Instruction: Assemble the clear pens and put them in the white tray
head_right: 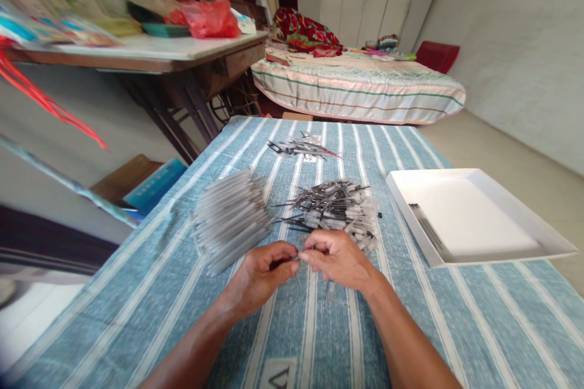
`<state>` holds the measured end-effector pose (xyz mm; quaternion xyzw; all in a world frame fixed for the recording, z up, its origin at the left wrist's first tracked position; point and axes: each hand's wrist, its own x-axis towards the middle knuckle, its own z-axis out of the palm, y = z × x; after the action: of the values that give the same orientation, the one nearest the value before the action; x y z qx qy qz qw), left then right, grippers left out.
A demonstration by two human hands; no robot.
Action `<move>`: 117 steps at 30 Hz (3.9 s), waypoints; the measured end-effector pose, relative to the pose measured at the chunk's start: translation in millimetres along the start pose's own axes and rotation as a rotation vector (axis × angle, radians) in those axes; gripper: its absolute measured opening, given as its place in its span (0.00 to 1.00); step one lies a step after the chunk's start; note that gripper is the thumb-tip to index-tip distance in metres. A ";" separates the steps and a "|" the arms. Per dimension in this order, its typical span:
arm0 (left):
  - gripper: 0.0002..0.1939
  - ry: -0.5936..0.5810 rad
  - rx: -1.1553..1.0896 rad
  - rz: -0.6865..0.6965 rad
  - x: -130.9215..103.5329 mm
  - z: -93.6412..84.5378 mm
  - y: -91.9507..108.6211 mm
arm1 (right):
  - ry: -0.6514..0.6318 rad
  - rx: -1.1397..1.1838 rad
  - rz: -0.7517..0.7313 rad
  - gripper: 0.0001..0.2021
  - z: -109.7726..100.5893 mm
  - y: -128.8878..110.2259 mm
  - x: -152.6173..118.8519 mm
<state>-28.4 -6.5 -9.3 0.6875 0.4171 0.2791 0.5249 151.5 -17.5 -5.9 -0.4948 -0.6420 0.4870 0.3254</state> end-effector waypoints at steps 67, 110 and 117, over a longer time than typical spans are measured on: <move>0.07 0.617 -0.610 0.032 6.8 -25.6 9.2 | 0.150 -0.473 -0.204 0.03 26.9 0.3 8.7; 0.10 0.483 -0.815 -0.114 10.8 -25.3 6.3 | 0.192 0.087 -0.072 0.06 40.0 7.0 6.8; 0.09 0.507 -0.818 -0.098 10.7 -20.8 4.5 | 0.273 -0.050 -0.163 0.05 43.5 8.1 4.9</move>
<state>-38.9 12.5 0.6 0.3146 0.4197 0.5539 0.6466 113.5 -25.7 -27.5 -0.5106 -0.6417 0.3713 0.4354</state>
